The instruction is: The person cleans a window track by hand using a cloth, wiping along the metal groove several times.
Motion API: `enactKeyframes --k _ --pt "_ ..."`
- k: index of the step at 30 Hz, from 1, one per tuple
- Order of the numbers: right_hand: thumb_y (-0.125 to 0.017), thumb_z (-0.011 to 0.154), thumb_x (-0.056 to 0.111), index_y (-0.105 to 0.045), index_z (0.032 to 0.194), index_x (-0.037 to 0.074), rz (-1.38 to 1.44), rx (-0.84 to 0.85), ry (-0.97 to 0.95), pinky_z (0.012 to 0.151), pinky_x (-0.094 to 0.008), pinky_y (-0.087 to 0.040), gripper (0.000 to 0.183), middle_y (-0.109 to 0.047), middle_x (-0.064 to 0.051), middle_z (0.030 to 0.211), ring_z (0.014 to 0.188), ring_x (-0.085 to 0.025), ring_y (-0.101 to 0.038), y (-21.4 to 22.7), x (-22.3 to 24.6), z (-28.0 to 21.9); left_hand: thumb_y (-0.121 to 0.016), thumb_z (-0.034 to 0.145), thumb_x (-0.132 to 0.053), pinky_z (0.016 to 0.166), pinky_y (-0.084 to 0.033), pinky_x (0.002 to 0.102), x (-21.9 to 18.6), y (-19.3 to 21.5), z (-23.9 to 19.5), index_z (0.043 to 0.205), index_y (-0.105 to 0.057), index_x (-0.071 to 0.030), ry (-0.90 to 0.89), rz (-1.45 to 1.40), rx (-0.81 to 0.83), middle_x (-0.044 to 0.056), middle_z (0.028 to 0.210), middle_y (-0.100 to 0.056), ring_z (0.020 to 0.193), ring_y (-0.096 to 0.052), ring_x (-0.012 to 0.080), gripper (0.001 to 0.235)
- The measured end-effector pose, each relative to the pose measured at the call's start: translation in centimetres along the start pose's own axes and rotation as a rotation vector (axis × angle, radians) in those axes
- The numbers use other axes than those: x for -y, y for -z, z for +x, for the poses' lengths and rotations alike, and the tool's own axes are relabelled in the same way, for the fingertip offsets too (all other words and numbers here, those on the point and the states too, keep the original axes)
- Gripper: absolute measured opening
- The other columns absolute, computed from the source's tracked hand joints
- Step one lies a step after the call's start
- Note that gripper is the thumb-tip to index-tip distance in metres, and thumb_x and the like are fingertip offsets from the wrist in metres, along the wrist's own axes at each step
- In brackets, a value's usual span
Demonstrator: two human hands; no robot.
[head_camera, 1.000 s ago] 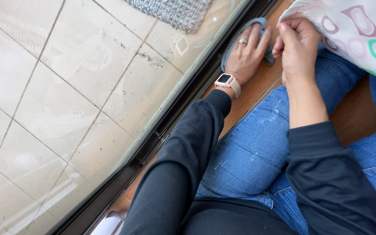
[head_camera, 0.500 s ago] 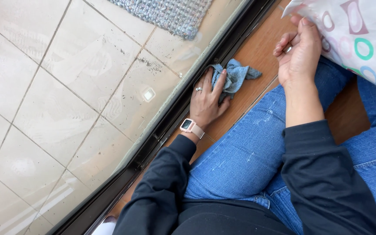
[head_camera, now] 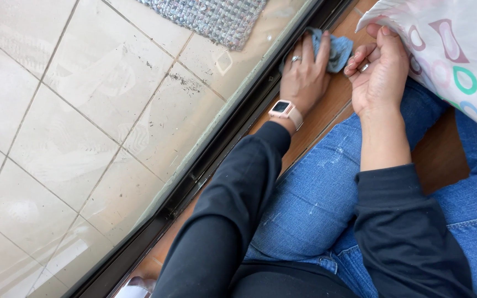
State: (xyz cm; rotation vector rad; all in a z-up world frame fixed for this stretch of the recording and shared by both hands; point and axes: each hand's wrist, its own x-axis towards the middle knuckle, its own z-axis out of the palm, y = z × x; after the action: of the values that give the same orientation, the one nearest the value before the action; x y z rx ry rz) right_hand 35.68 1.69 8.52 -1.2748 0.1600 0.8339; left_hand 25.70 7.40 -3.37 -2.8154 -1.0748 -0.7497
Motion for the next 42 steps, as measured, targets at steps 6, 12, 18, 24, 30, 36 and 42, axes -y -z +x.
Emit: enactKeyframes --k 6,12,18,24,30,36,42 --pt "-0.061 0.09 0.03 -0.068 0.107 0.008 0.015 0.008 -0.032 0.056 -0.029 -0.042 0.029 -0.053 -0.006 0.063 0.057 -0.017 -0.051 0.1 0.0 0.1 -0.059 0.09 -0.013 0.096 -0.064 0.042 -1.3 -3.7 3.2 0.142 -0.048 -0.016 0.017 -0.11 -0.061 0.024 0.142 -0.053 0.123 -0.067 0.0363 0.053" --pt "-0.059 0.093 0.034 -0.069 0.108 0.01 0.086 0.029 0.022 0.059 -0.028 -0.041 0.03 -0.052 -0.004 0.064 0.058 -0.015 -0.048 0.7 0.0 0.2 -0.057 0.108 -0.008 0.131 -0.05 0.043 0.4 -0.8 2.7 0.156 -0.039 -0.018 -0.214 -0.402 -0.001 0.013 0.162 -0.039 0.155 -0.046 0.0337 0.053" --pt "-0.067 0.087 0.037 -0.069 0.11 0.01 0.185 0.027 0.051 0.059 -0.029 -0.041 0.036 -0.052 -0.004 0.065 0.059 -0.017 -0.05 1.3 0.1 0.5 -0.047 0.096 0.007 0.114 -0.057 0.053 3.5 8.4 -4.1 0.15 -0.047 -0.012 -0.092 -0.42 -0.079 0.022 0.147 -0.052 0.135 -0.058 0.0433 0.057" --pt "-0.065 0.087 0.039 -0.07 0.104 0.011 0.165 0.038 -0.012 0.061 -0.03 -0.04 0.033 -0.051 -0.004 0.066 0.061 -0.017 -0.049 1.1 0.1 0.2 -0.06 0.091 -0.006 0.07 -0.062 0.043 4.5 7.5 -8.1 0.161 -0.032 -0.023 -0.02 -0.123 0.113 0.022 0.138 -0.058 0.1 -0.069 0.033 0.077" --pt "-0.064 0.086 0.041 -0.069 0.102 0.011 0.109 0.038 -0.062 0.061 -0.03 -0.041 0.034 -0.052 -0.003 0.066 0.062 -0.016 -0.049 0.9 0.2 -0.2 -0.05 0.105 -0.012 0.073 -0.063 0.038 1.5 2.0 -2.7 0.156 -0.037 -0.012 -0.027 0.05 0.014 0.019 0.127 -0.063 0.095 -0.068 0.0271 0.053" --pt "-0.064 0.087 0.039 -0.069 0.102 0.012 0.191 0.123 -0.064 0.065 -0.031 -0.042 0.032 -0.051 -0.003 0.067 0.064 -0.018 -0.05 0.8 1.0 -0.5 -0.057 0.095 -0.02 0.081 -0.062 0.032 -0.5 -2.0 2.8 0.146 -0.045 -0.017 -0.07 0.116 -0.021 0.018 0.134 -0.06 0.11 -0.068 0.026 0.053" --pt "-0.068 0.087 0.045 -0.073 0.114 0.012 0.318 0.349 0.032 0.072 -0.035 -0.045 0.044 -0.055 -0.007 0.076 0.073 -0.023 -0.054 1.5 1.6 -0.8 -0.059 0.099 -0.005 0.114 -0.057 0.041 1.4 -3.3 4.4 0.147 -0.049 -0.017 -0.35 -0.263 0.061 0.018 0.152 -0.045 0.142 -0.051 0.0339 0.05"
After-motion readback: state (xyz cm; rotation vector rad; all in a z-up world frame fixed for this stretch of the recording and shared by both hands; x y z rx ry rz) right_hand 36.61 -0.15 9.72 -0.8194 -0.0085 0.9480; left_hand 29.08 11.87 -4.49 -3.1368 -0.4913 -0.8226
